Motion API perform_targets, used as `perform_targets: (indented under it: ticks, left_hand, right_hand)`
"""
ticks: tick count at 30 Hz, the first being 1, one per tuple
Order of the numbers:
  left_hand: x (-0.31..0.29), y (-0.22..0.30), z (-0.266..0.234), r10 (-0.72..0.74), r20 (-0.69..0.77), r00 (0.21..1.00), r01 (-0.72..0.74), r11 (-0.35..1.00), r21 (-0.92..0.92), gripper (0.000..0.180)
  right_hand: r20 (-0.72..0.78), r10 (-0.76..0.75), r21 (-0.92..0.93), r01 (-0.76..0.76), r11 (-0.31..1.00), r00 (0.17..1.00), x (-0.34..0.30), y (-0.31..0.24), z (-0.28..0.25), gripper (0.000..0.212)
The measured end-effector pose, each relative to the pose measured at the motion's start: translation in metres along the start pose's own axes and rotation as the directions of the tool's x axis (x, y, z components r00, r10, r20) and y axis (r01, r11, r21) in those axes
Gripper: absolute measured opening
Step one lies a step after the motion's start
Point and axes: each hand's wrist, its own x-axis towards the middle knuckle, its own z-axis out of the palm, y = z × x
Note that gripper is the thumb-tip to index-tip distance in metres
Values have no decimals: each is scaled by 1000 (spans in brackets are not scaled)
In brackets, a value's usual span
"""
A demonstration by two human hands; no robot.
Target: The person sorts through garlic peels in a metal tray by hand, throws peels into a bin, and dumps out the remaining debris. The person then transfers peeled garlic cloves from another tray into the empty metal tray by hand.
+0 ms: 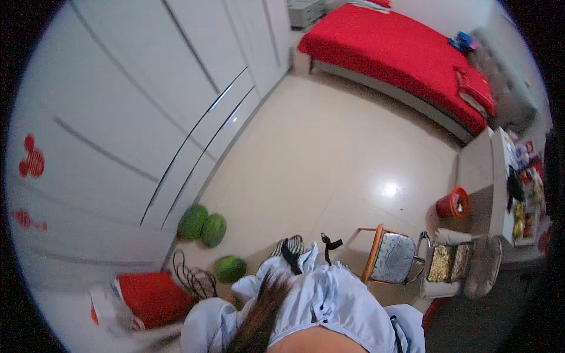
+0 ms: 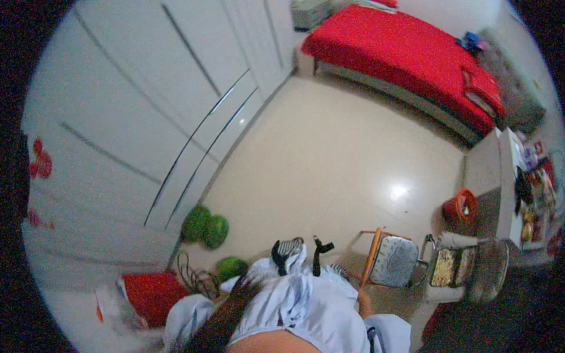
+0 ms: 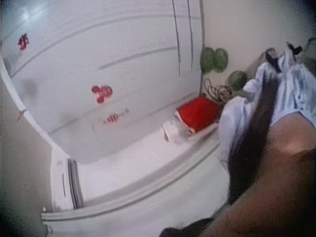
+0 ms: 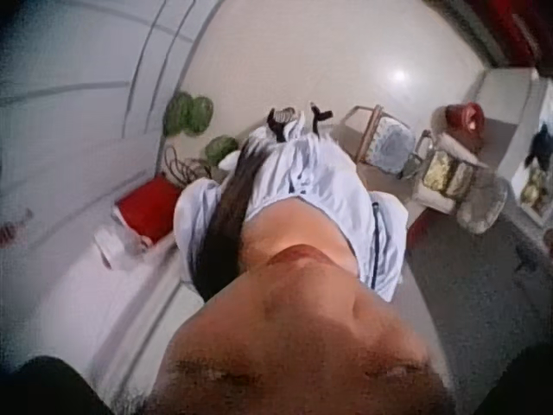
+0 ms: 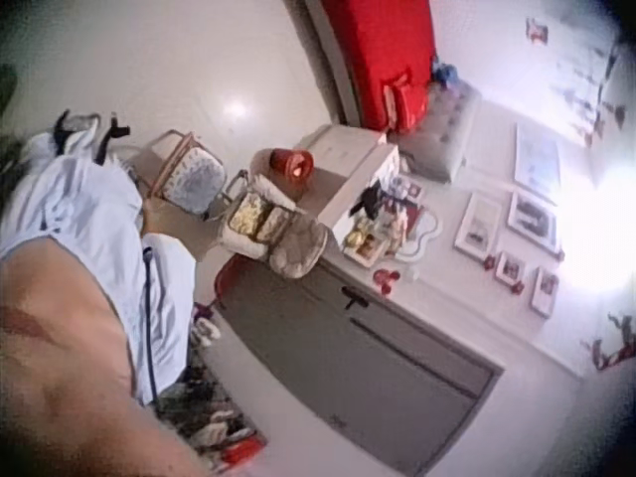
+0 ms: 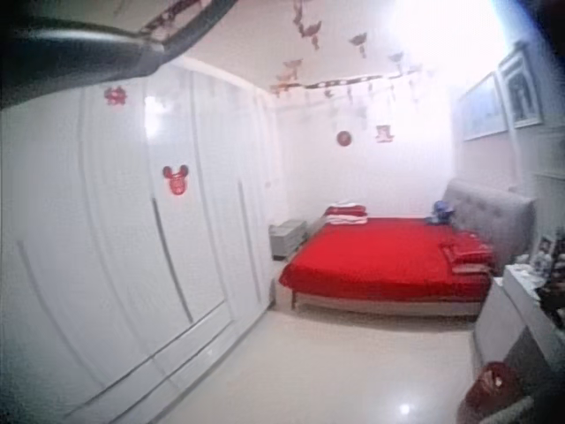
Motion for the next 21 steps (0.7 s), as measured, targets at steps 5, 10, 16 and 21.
perform_targets:
  ticks: [5, 10, 16, 21]
  left_hand:
    - [85, 34, -132, 36, -83, 996, -14, 968, 252, 28]
    - [126, 258, -253, 369, -36, 929, -305, 814, 494, 30]
    - [68, 565, -272, 895, -12, 446, -775, 393, 494, 24]
    - [27, 709, -238, 976, 154, 155, -932, 93, 349, 23]
  right_hand:
    - [-137, -73, 34, 79, 996, 988, -6, -67, -4, 41]
    - [-403, -204, -58, 198, 978, 892, 5, -60, -7, 30]
    - [-618, 259, 253, -124, 959, 742, -69, -151, -100, 43]
    - [-609, 446, 398, -234, 887, 656, -25, -172, -140, 65]
